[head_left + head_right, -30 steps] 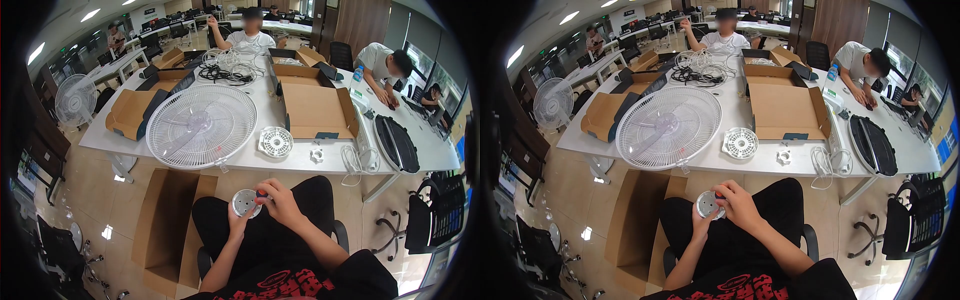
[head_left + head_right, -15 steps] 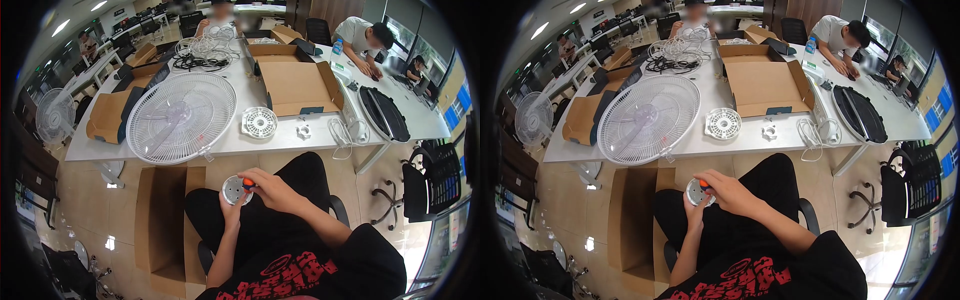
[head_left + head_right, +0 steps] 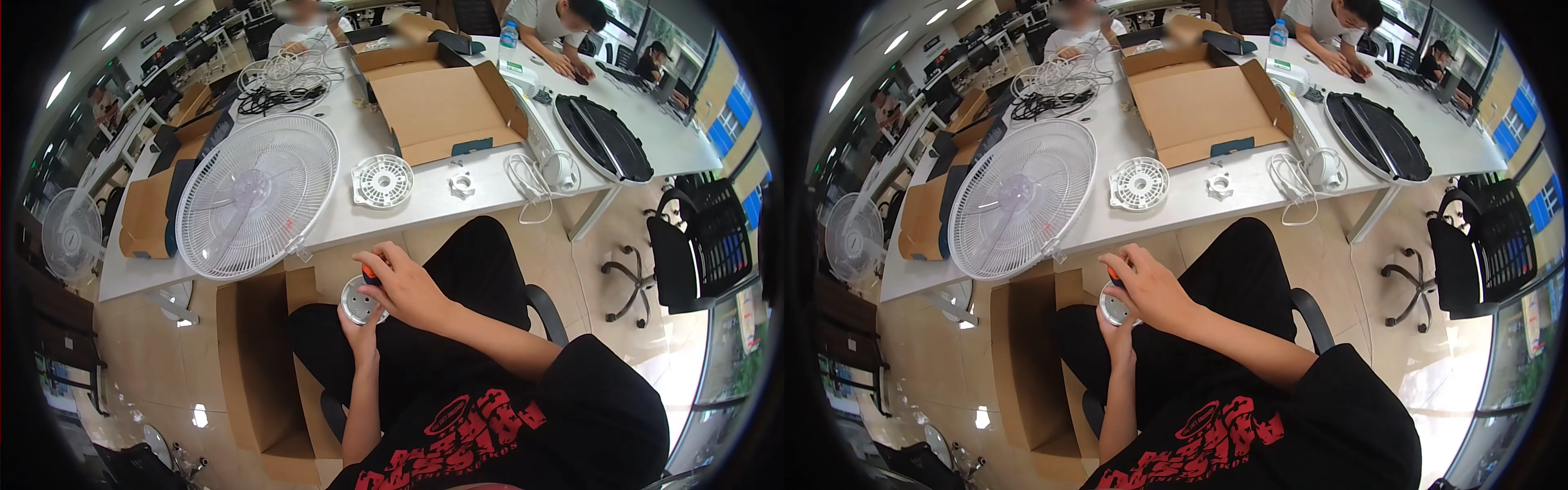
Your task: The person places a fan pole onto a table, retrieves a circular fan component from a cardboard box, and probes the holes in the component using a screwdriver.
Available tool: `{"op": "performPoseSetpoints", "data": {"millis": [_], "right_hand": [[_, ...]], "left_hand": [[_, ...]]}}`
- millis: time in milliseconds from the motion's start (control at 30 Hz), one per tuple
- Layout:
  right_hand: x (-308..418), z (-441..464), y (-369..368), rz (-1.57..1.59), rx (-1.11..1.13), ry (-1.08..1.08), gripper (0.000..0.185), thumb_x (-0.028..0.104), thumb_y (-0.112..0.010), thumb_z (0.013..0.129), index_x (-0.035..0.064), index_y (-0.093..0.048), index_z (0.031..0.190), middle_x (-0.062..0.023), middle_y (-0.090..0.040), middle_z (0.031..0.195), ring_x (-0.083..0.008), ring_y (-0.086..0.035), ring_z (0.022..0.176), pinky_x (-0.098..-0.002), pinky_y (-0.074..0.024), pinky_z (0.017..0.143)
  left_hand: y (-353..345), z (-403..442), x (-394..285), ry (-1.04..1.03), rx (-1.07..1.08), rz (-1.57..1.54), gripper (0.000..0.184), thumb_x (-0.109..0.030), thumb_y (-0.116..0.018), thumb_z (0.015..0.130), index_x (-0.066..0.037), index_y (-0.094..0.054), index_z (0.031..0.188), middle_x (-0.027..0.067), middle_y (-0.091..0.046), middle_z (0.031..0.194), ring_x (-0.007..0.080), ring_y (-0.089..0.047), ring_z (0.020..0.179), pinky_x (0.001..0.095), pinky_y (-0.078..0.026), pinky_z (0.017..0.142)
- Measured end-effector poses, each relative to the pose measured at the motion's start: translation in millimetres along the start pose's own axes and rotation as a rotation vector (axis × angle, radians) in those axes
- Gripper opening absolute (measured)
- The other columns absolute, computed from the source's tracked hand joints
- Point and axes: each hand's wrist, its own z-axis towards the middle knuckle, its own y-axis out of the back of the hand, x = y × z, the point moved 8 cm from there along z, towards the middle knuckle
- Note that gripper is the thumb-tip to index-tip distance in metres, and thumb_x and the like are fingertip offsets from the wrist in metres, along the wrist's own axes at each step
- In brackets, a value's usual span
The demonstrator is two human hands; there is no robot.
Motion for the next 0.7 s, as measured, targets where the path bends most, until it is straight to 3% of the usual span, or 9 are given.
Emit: {"op": "performPoseSetpoints", "data": {"millis": [133, 233, 333, 433, 567, 700], "right_hand": [[2, 3, 9, 0.188, 0.059, 0.095, 0.044, 0.004, -0.065, 0.091, 0.0033, -0.052, 0.134, -0.014, -0.058, 0.12, -0.0354, -0.062, 0.103, -0.0408, -0.0525, 0.088], [-5, -2, -1, 0.314, 0.236, -0.019, 0.041, -0.003, -0.062, 0.089, 0.0039, -0.056, 0.129, -0.0127, -0.059, 0.121, -0.0337, -0.063, 0.103, -0.041, -0.0529, 0.086], [-4, -3, -6, 0.245, 0.201, 0.019, 0.036, 0.002, -0.067, 0.086, 0.0067, -0.061, 0.122, -0.0145, -0.06, 0.113, -0.0328, -0.066, 0.097, -0.0437, -0.054, 0.08], [-4, -1, -9, 0.091, 0.139, -0.077, 0.03, 0.01, -0.072, 0.085, 0.0081, -0.064, 0.114, -0.0135, -0.059, 0.103, -0.0322, -0.064, 0.091, -0.0419, -0.0528, 0.073], [-8, 2, -8, -0.076, -0.022, -0.039, 0.036, 0.026, -0.08, 0.083, 0.0062, -0.063, 0.108, -0.0113, -0.053, 0.092, -0.0269, -0.061, 0.07, -0.036, -0.0519, 0.061], [-9, 4, -9, -0.103, 0.057, -0.038, 0.045, 0.02, -0.076, 0.086, 0.0055, -0.057, 0.124, -0.0142, -0.056, 0.112, -0.032, -0.064, 0.09, -0.0387, -0.0539, 0.076]], "left_hand": [[-1, -1, -5, -0.031, -0.011, 0.042, 0.069, 0.005, -0.078, 0.081, -0.003, -0.041, 0.138, 0.0116, -0.053, 0.133, 0.021, -0.056, 0.123, 0.0341, -0.05, 0.102], [-2, 0, -4, -0.003, 0.004, -0.025, 0.068, 0.005, -0.078, 0.081, -0.003, -0.041, 0.138, 0.0117, -0.053, 0.133, 0.0209, -0.056, 0.123, 0.0341, -0.05, 0.102], [-3, 0, -6, -0.005, 0.006, -0.037, 0.067, 0.005, -0.077, 0.081, -0.003, -0.041, 0.137, 0.0115, -0.054, 0.132, 0.0207, -0.057, 0.122, 0.0341, -0.05, 0.102], [0, 0, -3, 0.026, 0.001, -0.077, 0.068, 0.005, -0.078, 0.08, -0.003, -0.041, 0.137, 0.0111, -0.054, 0.131, 0.0204, -0.057, 0.122, 0.0343, -0.05, 0.102], [5, 3, 6, 0.0, 0.004, -0.069, 0.068, 0.006, -0.079, 0.078, -0.004, -0.043, 0.135, 0.0099, -0.055, 0.13, 0.0196, -0.056, 0.122, 0.0344, -0.048, 0.103], [8, 7, 7, -0.059, 0.018, -0.007, 0.067, 0.002, -0.081, 0.078, -0.003, -0.045, 0.133, 0.009, -0.056, 0.128, 0.0187, -0.057, 0.12, 0.0339, -0.048, 0.102]]}}
